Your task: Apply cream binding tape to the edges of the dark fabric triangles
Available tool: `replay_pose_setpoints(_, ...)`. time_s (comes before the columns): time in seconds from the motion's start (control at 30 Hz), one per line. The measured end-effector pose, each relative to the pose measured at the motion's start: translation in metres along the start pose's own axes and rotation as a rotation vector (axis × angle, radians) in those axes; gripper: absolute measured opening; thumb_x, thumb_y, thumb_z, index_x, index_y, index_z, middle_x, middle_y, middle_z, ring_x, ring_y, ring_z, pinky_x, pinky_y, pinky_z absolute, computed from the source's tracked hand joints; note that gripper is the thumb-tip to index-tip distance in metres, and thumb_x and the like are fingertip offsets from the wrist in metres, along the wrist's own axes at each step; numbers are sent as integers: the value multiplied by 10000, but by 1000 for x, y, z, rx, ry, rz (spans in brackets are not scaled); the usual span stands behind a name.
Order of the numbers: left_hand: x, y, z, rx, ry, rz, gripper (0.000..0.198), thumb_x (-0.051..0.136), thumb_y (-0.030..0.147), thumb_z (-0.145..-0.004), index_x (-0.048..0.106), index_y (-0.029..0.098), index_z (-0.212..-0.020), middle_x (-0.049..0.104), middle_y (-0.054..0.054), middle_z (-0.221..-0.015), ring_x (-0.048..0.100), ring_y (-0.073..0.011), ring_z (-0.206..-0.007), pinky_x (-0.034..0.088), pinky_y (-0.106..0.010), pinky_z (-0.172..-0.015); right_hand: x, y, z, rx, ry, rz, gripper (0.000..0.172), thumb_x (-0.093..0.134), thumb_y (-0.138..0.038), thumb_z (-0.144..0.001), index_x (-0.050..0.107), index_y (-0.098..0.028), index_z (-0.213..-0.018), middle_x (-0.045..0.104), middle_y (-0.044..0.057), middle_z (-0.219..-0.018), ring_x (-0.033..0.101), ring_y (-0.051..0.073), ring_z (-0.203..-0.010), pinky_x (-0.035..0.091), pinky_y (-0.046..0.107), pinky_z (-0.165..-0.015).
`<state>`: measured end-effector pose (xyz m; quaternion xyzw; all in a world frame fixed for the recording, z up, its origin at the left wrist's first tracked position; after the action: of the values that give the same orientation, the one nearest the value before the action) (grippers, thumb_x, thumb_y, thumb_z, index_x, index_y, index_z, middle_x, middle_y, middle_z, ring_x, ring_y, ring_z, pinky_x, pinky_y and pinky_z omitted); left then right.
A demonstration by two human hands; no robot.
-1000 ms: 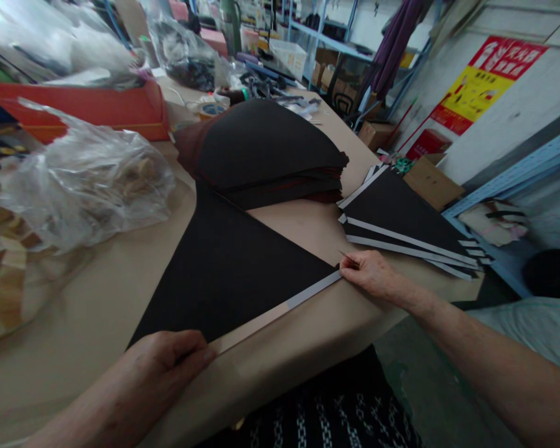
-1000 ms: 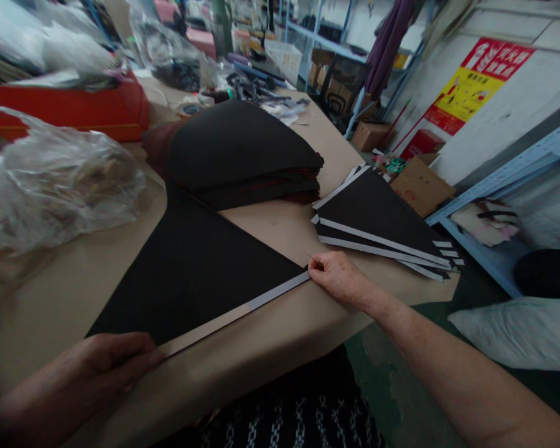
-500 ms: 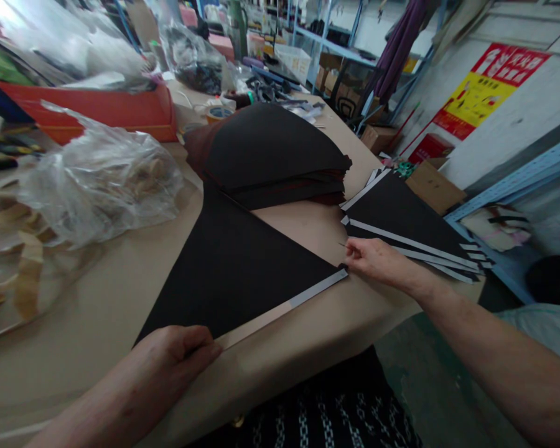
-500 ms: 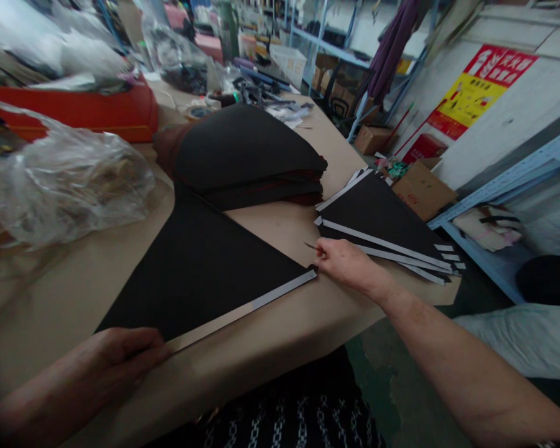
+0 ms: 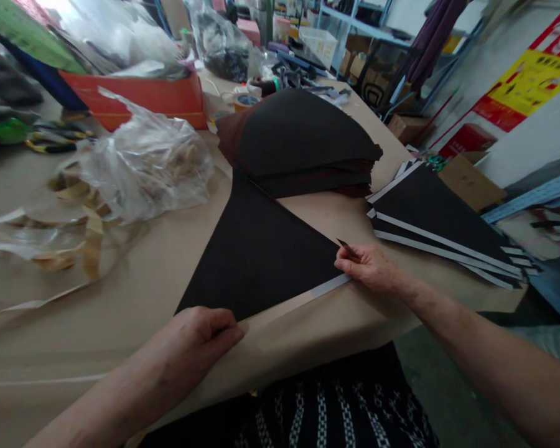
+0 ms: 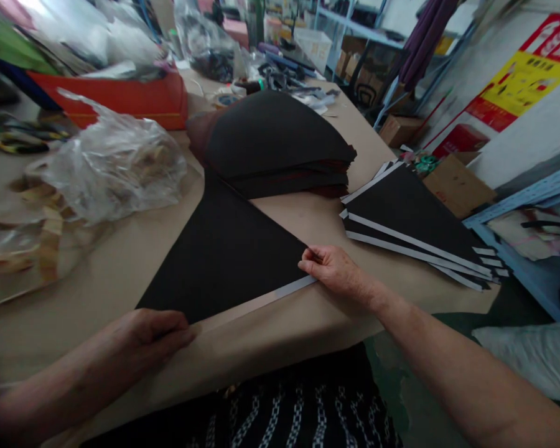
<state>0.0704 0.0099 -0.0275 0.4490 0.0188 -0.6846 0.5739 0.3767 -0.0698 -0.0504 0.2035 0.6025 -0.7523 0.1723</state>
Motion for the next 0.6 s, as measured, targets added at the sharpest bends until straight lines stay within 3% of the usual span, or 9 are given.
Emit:
replay_pose_setpoints(0.23,-18,-64,39,-125,4,101,436,437,556,-820,537,176,-630,433,35,-603,396,-125,-597,300,-241,-559,2,-1,2,21,-56,231,203,515,-379,-837,546,-183,-795,532,-16,-681,469,116,-634,365,240,-618)
replay_pose_setpoints(0.43,-43,-122,93,-349,10,185,372,491,503,-762,560,164,-626,444,38,-591,395,-125,-604,298,-222,-573,5,14,1,102,-86,224,273,572,-450,-779,544,-197,-878,550,-1,-685,500,133,-623,397,249,-588)
replay_pose_setpoints(0.6,-56,-174,137,-495,188,173,318,530,445,-752,652,158,-692,558,32,-620,493,-146,-680,362,-195,-639,5,16,3,203,-59,241,359,605,-494,-719,548,-211,-932,553,13,-684,531,154,-644,419,270,-589)
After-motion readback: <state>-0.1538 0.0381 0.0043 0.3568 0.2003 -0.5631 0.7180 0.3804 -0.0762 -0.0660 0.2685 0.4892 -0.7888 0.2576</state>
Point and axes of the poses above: each hand's wrist, its own z-axis away from the middle knuckle, its own x-axis out of the palm, y = z × x, the point moved 2 cm from there along -z, towards the middle knuckle
